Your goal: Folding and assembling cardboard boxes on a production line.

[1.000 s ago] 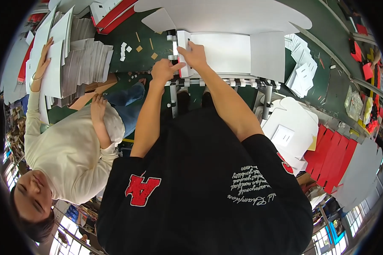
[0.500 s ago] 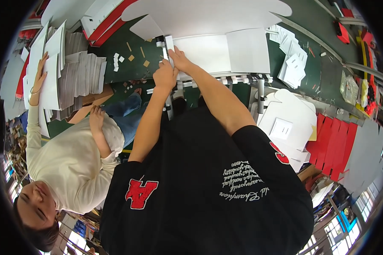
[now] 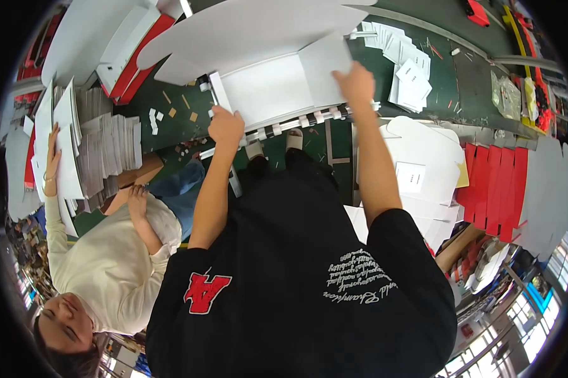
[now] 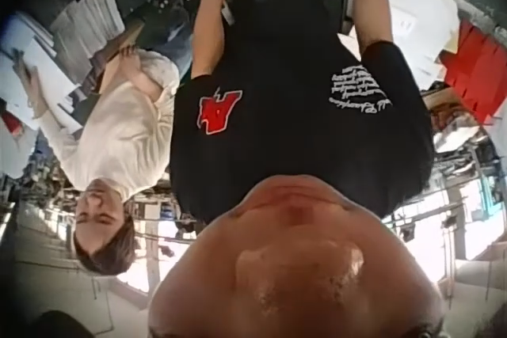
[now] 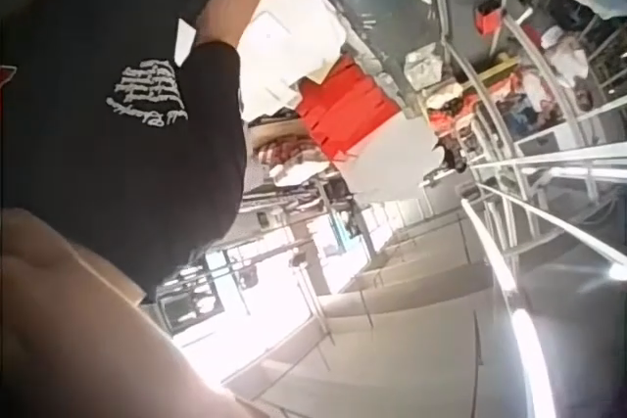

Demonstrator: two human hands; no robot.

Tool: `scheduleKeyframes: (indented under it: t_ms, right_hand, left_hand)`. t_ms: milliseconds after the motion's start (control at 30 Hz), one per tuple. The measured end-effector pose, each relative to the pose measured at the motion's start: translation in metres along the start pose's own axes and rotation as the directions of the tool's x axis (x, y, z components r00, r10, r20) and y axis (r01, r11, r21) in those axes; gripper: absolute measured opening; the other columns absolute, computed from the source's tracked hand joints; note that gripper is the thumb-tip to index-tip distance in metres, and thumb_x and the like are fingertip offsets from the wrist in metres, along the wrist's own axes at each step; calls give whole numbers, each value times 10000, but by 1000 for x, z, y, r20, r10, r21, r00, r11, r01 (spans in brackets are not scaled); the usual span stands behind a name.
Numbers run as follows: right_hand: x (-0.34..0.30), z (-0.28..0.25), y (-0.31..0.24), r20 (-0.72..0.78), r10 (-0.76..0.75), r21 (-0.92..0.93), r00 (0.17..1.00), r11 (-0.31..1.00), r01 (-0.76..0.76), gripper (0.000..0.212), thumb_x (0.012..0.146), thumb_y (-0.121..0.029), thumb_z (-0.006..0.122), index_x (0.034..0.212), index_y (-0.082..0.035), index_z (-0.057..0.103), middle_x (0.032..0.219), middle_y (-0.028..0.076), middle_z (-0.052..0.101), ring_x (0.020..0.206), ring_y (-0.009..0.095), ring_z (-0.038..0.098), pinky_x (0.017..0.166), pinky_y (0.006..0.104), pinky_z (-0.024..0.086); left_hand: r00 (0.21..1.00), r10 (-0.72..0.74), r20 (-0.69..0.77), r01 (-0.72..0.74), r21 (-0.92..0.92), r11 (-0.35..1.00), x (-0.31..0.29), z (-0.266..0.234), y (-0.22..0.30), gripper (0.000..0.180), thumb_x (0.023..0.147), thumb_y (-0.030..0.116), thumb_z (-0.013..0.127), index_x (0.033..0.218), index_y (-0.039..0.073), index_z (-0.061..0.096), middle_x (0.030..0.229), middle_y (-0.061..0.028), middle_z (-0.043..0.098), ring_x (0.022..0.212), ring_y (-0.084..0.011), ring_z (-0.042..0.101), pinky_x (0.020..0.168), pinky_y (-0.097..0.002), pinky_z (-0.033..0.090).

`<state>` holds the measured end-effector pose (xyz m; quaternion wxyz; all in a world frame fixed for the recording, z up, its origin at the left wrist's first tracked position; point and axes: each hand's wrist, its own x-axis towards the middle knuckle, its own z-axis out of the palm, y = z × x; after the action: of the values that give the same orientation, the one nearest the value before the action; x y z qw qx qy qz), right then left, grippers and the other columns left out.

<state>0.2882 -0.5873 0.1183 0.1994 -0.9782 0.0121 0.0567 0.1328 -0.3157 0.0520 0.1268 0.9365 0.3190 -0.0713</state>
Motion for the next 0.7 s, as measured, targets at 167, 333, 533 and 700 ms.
scheduleKeyframes:
  t_ms: [167, 333, 533, 700]
  right_hand:
    - [-80, 59, -97, 143, -133, -119, 981, 981, 151, 526, 825, -104, 498, 1326, -36, 352, 1101, 232, 541, 893, 359, 607, 656, 448, 528]
    - [-93, 86, -120, 46, -172, -93, 984, 980, 176, 673, 782, -141, 577, 1368, -2, 276, 1213, 271, 430, 955, 413, 554, 664, 409, 527]
    - [-73, 51, -89, 222, -225, 197, 949, 963, 182, 552, 842, -279, 557, 1301, -35, 370, 1136, 267, 492, 938, 394, 573, 757, 447, 503]
    - [-24, 4, -6, 110, -81, 88, 991, 994, 72, 493, 845, -386, 552, 1144, 5, 546, 991, 241, 621, 947, 397, 592, 842, 451, 461]
  left_hand:
    - [999, -32, 38, 29, 62, 998, -2, -7, 5, 438, 848, 323, 561, 987, -50, 378, 791, -210, 639, 717, -344, 659, 625, -417, 536]
    - [999, -7, 54, 4, 54, 999, -3, -13, 4, 460, 858, 355, 529, 951, -60, 355, 768, -289, 619, 727, -438, 632, 666, -490, 512]
    - [1000, -19, 11, 18, 100, 995, -3, -8, 4, 443, 856, 342, 541, 959, -52, 364, 754, -239, 633, 697, -400, 643, 627, -463, 522]
    - [999, -24, -29, 28, 134, 991, -2, 0, 3, 439, 846, 360, 556, 948, -35, 393, 738, -186, 634, 671, -346, 658, 594, -418, 538]
